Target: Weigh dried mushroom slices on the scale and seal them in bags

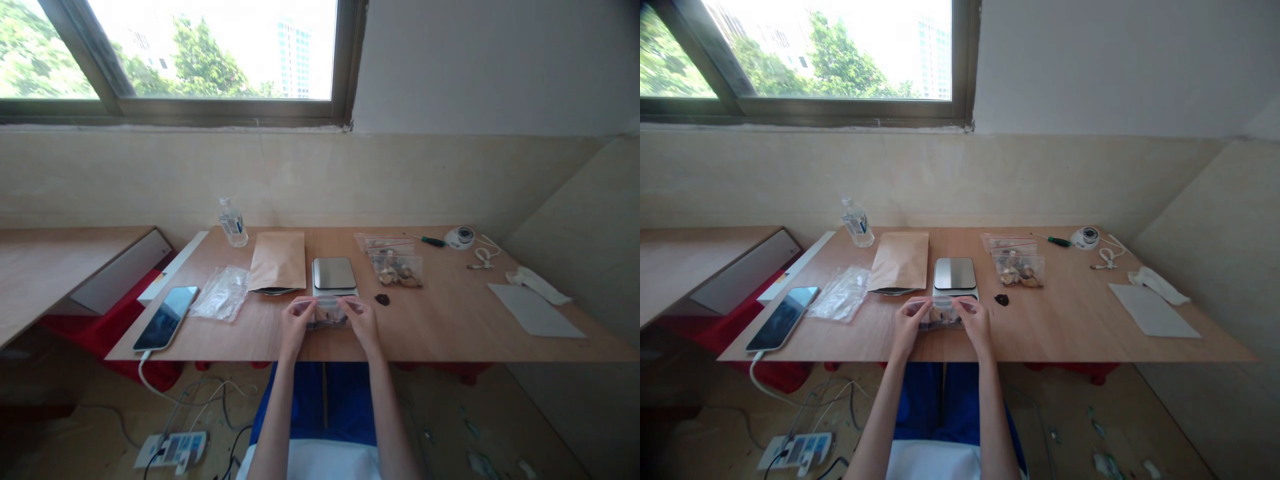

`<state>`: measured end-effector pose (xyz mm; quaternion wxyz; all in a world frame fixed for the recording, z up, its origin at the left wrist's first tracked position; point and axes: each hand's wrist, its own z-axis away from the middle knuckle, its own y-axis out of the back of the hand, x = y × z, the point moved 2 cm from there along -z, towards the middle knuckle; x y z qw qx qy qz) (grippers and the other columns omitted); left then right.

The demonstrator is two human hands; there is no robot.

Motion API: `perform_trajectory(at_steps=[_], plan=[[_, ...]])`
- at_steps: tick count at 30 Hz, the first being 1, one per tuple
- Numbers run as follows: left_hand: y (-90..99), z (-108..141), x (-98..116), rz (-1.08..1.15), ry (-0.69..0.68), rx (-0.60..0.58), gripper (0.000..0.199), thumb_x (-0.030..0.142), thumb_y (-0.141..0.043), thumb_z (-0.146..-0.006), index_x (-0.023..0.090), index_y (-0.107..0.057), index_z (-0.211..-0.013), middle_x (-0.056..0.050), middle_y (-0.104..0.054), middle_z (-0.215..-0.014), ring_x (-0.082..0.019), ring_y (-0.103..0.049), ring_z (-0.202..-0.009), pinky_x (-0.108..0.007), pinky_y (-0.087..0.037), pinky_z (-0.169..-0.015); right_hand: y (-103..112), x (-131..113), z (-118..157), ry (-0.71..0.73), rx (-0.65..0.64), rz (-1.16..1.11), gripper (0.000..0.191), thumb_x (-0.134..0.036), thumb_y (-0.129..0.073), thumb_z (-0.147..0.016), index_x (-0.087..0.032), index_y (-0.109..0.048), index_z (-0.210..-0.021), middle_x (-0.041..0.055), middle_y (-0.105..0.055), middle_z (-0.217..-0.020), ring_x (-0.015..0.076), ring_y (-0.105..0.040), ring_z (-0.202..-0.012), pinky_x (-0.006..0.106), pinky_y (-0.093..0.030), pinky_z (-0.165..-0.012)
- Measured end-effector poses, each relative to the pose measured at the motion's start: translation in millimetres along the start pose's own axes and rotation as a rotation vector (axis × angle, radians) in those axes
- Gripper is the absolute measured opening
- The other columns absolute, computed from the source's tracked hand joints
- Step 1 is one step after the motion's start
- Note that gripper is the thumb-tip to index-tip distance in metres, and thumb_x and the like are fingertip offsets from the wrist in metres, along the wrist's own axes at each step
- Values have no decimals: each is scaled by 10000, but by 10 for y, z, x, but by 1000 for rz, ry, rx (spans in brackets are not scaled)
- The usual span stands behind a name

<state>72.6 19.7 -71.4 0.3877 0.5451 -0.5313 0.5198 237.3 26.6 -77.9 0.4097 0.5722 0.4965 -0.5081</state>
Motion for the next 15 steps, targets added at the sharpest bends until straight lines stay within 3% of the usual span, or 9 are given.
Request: perform_trajectory(at_steps=[8, 15], plan=[[-5, 1, -8, 16, 20, 8, 249, 356, -667, -698, 143, -690, -825, -59, -691, -797, -185, -627, -775, -275, -473, -716, 6, -1, 13, 1, -28, -5, 277, -436, -667, -692, -170, -679, -769, 53, -692, -755, 189, -638, -704, 297, -514, -653], [20, 20, 1, 41, 90, -65, 295, 363, -671, -688, 147, -694, -889, -61, -691, -835, -187, -626, -780, -267, -482, -701, 48, -82, 48, -41, -196, -32, 256, -418, -636, -728, -203, -690, -855, 38, -705, -873, 197, -649, -804, 307, -509, -734]])
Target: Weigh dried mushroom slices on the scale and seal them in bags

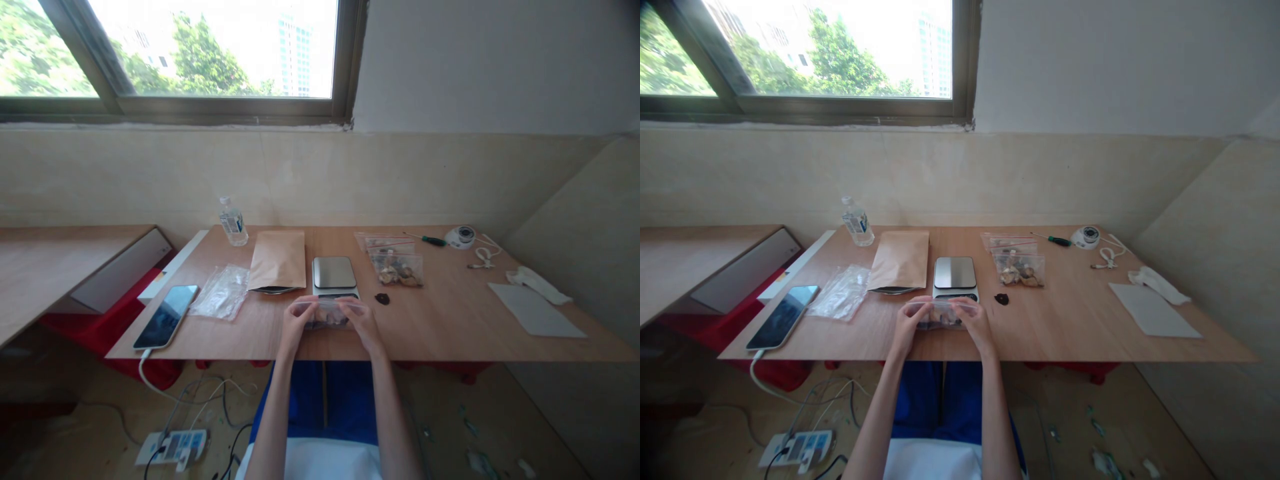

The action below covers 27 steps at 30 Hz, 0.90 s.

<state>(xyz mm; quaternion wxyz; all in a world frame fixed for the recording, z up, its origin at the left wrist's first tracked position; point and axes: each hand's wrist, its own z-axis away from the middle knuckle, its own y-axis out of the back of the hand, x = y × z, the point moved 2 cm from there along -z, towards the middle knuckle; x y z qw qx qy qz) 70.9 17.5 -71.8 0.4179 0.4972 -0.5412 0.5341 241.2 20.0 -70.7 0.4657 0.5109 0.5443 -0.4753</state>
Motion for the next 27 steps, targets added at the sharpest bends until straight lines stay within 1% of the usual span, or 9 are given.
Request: perform_trajectory(at_steps=[4, 6, 10, 16, 21, 24, 27], plan=[[-12, 8, 16, -36, 0, -54, 244, 350, -672, -692, 145, -698, -821, -51, -680, -768, -168, -613, -721, -245, -470, -661, -14, 0, 1, 30, -28, 41, 212, -389, -638, -729, -197, -687, -804, 22, -689, -799, 181, -637, -753, 280, -499, -691], [-21, 8, 20, -36, -11, -55, 232, 351, -676, -687, 143, -696, -789, -46, -670, -734, -164, -607, -696, -243, -466, -645, -31, 8, -7, 55, -19, 61, 203, -384, -641, -723, -192, -684, -772, 21, -678, -768, 181, -630, -738, 280, -496, -680], [-24, 12, 35, -40, -24, -35, 244, 362, -679, -681, 141, -700, -783, -53, -677, -743, -171, -612, -704, -247, -467, -645, -66, -2, -22, 80, 2, 99, 218, -397, -637, -719, -187, -689, -747, 31, -674, -748, 181, -624, -720, 286, -495, -669], [-23, 18, 54, -104, -43, -57, 259, 377, -662, -699, 144, -700, -807, -54, -687, -759, -171, -620, -709, -250, -471, -647, -104, -47, -20, 129, 106, 139, 224, -404, -641, -709, -184, -679, -700, 32, -654, -720, 175, -609, -696, 280, -492, -648], [-48, 3, 26, -97, -49, 0, 268, 382, -672, -684, 146, -696, -809, -46, -681, -736, -159, -615, -675, -249, -464, -630, -150, -30, -31, 149, 160, 105, 205, -379, -639, -715, -176, -673, -719, 36, -652, -738, 174, -610, -706, 278, -493, -652], [-53, -6, 15, -95, -56, 0, 258, 374, -664, -696, 146, -689, -814, -41, -671, -723, -152, -607, -667, -247, -459, -630, -156, -33, -35, 143, 148, 90, 185, -359, -629, -729, -178, -663, -737, 37, -659, -749, 178, -616, -718, 287, -495, -673], [-44, -3, 23, -98, -67, -25, 244, 369, -656, -707, 151, -690, -811, -38, -673, -719, -153, -609, -671, -249, -460, -642, -151, -49, -28, 120, 79, 77, 183, -360, -622, -738, -189, -672, -780, 35, -672, -768, 184, -623, -730, 298, -501, -683]])
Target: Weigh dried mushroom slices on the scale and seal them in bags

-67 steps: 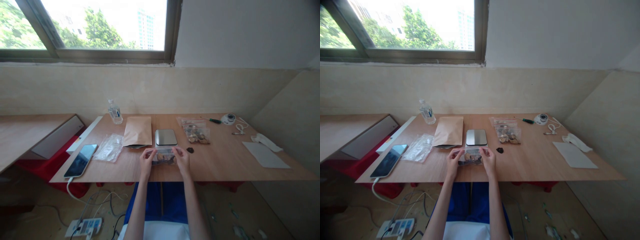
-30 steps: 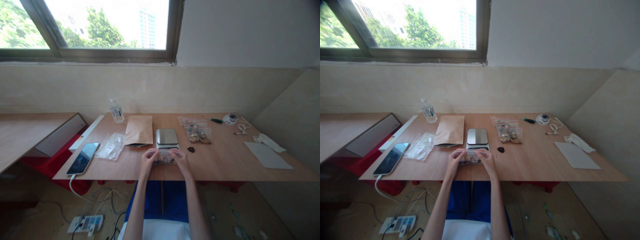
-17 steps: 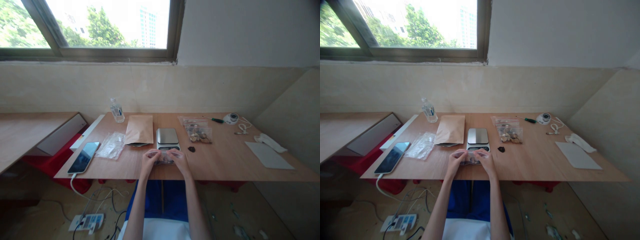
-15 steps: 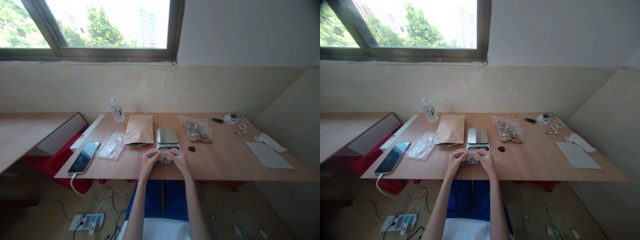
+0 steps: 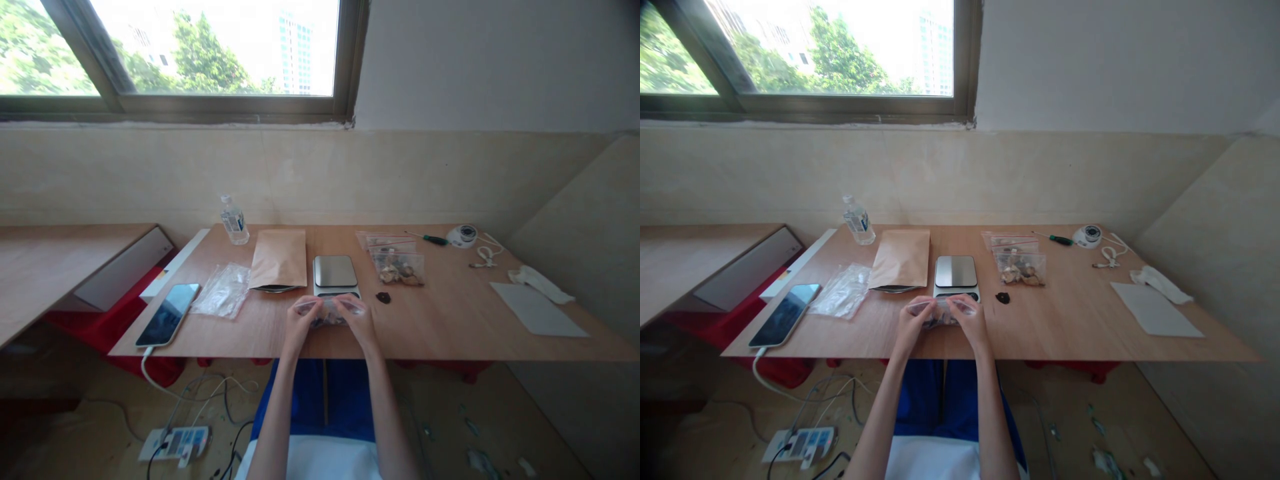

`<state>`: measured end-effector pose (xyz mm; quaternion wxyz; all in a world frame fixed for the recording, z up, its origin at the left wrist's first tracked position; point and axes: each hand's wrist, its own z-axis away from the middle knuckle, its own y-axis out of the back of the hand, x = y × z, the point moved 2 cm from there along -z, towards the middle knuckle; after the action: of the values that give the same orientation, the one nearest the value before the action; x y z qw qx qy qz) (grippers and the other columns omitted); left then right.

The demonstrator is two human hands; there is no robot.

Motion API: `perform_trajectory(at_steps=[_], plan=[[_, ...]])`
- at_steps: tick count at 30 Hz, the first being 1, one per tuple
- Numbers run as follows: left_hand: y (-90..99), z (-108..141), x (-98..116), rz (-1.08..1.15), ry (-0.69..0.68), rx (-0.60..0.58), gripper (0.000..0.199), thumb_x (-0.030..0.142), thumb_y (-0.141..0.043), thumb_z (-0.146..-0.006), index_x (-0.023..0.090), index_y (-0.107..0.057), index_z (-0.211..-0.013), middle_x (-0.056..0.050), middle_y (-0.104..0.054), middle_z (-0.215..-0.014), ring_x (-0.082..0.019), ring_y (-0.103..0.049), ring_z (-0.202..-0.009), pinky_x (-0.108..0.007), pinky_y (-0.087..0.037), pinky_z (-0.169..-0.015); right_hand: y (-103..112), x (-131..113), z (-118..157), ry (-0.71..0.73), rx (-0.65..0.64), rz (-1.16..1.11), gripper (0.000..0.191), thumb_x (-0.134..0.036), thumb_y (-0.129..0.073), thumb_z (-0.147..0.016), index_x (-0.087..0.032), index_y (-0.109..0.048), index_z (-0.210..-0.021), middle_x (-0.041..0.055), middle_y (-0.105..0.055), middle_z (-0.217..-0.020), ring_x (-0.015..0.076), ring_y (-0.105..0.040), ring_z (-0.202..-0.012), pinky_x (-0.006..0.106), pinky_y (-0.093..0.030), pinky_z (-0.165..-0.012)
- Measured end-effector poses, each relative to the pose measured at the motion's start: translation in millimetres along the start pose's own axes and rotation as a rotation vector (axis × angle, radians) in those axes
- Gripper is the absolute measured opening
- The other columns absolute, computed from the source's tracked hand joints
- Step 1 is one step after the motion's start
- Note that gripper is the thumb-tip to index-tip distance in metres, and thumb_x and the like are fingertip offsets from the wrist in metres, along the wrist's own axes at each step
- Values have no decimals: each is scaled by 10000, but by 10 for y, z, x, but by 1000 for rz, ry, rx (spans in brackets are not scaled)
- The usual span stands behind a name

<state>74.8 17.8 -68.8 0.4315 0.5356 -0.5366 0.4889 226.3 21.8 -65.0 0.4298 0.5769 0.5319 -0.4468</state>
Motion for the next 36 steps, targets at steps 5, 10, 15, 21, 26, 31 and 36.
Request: perform_trajectory(at_steps=[5, 10, 15, 21, 26, 31, 36], plan=[[-7, 15, 9, -53, -26, -53, 240, 353, -652, -718, 154, -698, -844, -64, -691, -810, -179, -625, -760, -266, -471, -699, -20, 24, 19, -48, -71, -48, 216, -370, -642, -724, -188, -692, -829, 50, -689, -829, 193, -634, -758, 310, -510, -702], [-21, 13, -19, -89, -67, -56, 228, 348, -637, -732, 153, -697, -834, -71, -691, -839, -182, -626, -805, -274, -472, -741, -47, 55, 20, -22, -70, -30, 206, -375, -652, -725, -183, -685, -792, 37, -672, -796, 178, -629, -743, 292, -511, -689], [-39, 25, -28, -151, -104, 29, 233, 365, -631, -733, 157, -693, -817, -64, -692, -832, -175, -631, -802, -263, -474, -729, -69, -11, 16, 117, -29, 61, 180, -355, -623, -761, -187, -684, -776, 44, -651, -800, 184, -614, -802, 301, -499, -732], [-60, 50, 31, -190, -139, 102, 225, 352, -617, -751, 157, -692, -835, -60, -694, -835, -172, -630, -801, -262, -467, -738, -98, -9, 7, 130, 23, 85, 183, -343, -601, -777, -182, -688, -789, 51, -669, -822, 188, -618, -818, 306, -493, -751], [-42, 48, 26, -116, -70, 111, 264, 371, -602, -761, 140, -698, -843, -60, -705, -799, -181, -637, -758, -257, -473, -692, -74, 50, -2, -6, 46, -20, 215, -359, -602, -768, -162, -673, -814, 58, -694, -816, 190, -647, -775, 303, -523, -716], [-47, 44, 11, -80, -44, 179, 312, 415, -587, -764, 130, -701, -822, -52, -702, -743, -169, -637, -692, -240, -477, -632, -91, 16, 3, 15, 89, 2, 220, -373, -590, -772, -163, -658, -776, 50, -689, -733, 179, -646, -684, 289, -527, -649], [-128, 3, 61, 23, 94, 130, 493, 536, -469, -802, 102, -702, -780, -60, -674, -619, -150, -605, -539, -225, -457, -483, 30, -37, -26, -23, 163, -2, 281, -424, -629, -732, -161, -658, -824, 55, -693, -711, 180, -642, -644, 274, -512, -588]])
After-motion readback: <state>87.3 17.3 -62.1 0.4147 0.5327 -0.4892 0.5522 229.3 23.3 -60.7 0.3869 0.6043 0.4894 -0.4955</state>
